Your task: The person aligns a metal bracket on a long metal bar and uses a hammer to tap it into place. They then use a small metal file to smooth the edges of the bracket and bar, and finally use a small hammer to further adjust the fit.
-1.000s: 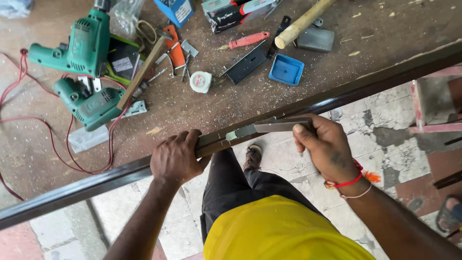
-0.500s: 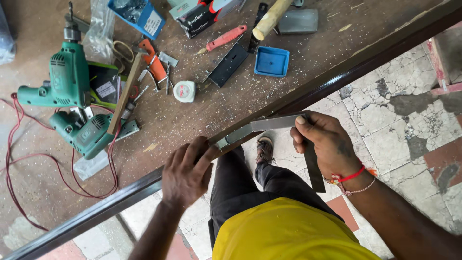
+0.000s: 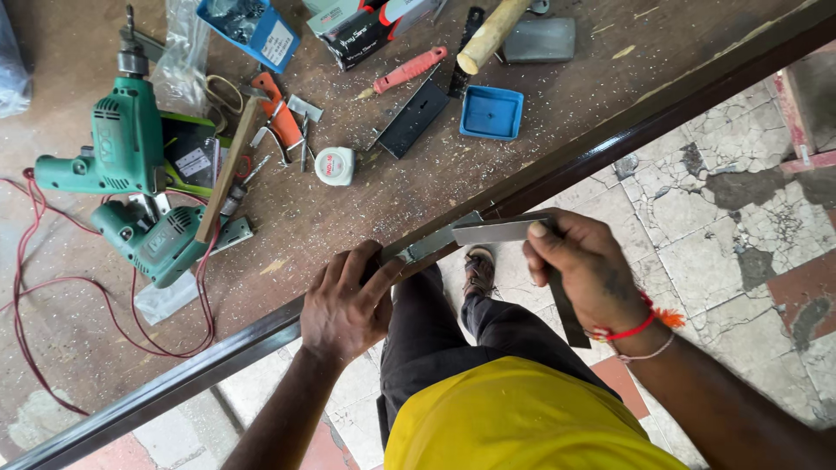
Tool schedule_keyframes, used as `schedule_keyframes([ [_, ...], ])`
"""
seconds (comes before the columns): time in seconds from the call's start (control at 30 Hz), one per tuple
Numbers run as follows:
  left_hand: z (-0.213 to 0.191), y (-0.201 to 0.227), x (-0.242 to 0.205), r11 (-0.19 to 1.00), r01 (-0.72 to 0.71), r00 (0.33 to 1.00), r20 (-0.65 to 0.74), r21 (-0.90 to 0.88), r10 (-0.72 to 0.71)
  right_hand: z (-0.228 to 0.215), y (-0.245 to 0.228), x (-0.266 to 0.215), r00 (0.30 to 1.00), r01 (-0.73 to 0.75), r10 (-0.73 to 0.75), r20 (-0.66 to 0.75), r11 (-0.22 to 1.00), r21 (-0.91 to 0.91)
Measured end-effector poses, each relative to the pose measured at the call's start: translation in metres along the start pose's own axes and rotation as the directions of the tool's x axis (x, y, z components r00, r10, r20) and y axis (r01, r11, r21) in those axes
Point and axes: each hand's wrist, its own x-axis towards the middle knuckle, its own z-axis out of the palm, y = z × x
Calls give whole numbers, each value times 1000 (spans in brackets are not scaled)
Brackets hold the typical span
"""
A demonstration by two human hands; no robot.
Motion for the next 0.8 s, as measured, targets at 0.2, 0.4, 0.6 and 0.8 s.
schedule_keyframes([
  [0.2, -3, -18, 2, 997, -69, 989, 128, -40, 73, 25, 4, 8, 991, 0, 24, 135, 985, -171],
  [0.4, 1, -28, 2, 990, -128, 984, 117, -55, 134, 25, -16, 19, 988, -155, 155, -6, 988, -3],
  [0.6, -1, -24, -1, 983, -182, 982, 50, -8, 182, 11, -15, 23, 971, -240, 239, 29, 958, 155],
  [0.8, -4, -21, -2, 985, -168, 984, 68, 26, 166, 10, 3, 17, 973, -222, 229, 10, 932, 287],
])
